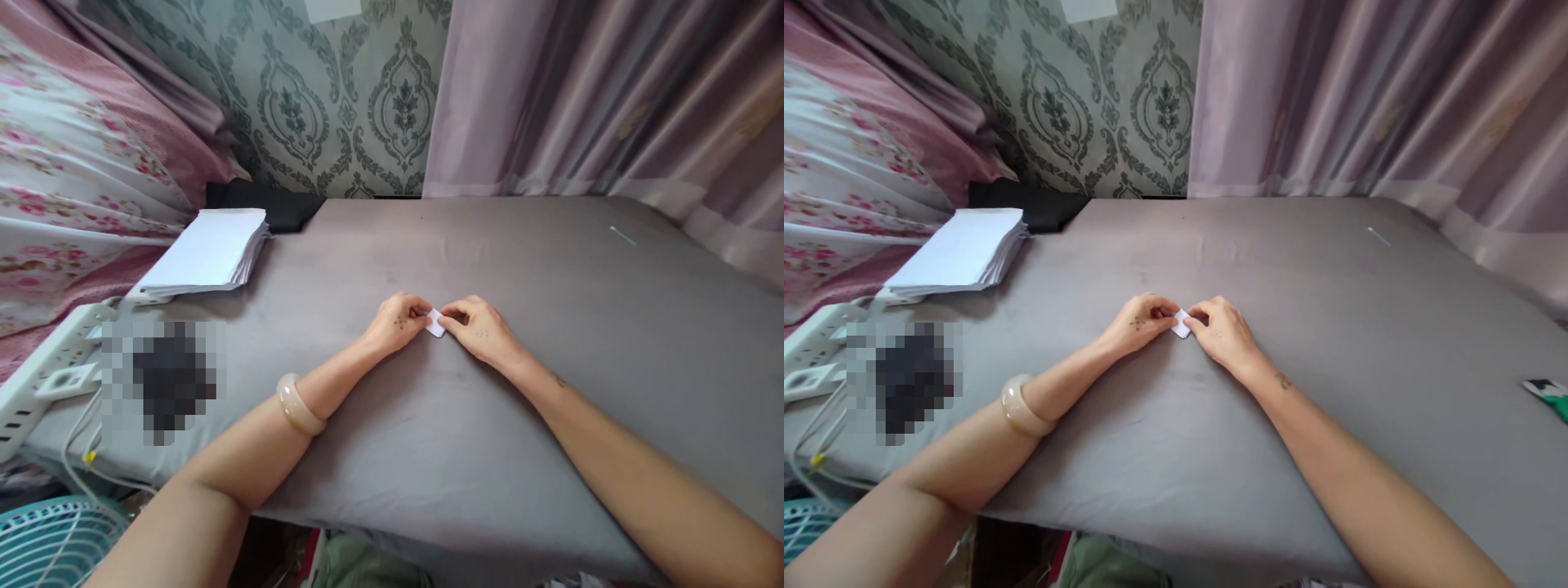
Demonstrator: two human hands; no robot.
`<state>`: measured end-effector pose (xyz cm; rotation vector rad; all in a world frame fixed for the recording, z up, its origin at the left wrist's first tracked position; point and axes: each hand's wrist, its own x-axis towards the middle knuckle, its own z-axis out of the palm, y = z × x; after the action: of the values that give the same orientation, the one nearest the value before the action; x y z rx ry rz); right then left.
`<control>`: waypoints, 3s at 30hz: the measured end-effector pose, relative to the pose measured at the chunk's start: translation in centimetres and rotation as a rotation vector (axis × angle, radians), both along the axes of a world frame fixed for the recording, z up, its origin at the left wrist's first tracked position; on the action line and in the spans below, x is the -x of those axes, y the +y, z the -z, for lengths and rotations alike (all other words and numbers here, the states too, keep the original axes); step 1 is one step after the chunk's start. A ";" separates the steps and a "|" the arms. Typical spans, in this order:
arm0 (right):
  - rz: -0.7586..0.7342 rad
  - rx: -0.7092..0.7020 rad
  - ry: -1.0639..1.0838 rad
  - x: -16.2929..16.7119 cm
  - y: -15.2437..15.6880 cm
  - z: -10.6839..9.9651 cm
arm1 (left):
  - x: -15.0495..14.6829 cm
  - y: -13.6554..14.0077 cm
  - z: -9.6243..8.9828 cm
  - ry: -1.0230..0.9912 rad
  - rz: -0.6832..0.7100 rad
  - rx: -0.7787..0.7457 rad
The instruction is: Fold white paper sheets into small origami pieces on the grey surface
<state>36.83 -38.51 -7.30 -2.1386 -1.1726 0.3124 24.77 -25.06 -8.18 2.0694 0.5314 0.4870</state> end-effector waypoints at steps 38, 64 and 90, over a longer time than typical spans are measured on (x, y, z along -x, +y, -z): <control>-0.440 -0.012 -0.446 -1.2 -1.6 -0.2 | 0.9 0.7 -0.6 -0.005 0.471 -0.666; -0.323 0.056 -0.456 -0.1 -2.8 0.6 | 2.7 -1.5 -3.2 0.287 0.503 -0.901; -0.143 0.055 -0.325 -0.2 -0.8 1.5 | 1.0 -0.3 -1.6 0.238 0.208 -0.301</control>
<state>37.04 -39.35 -8.78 -2.2137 -1.5200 0.0593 23.74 -25.37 -6.54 2.4591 0.3906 0.2073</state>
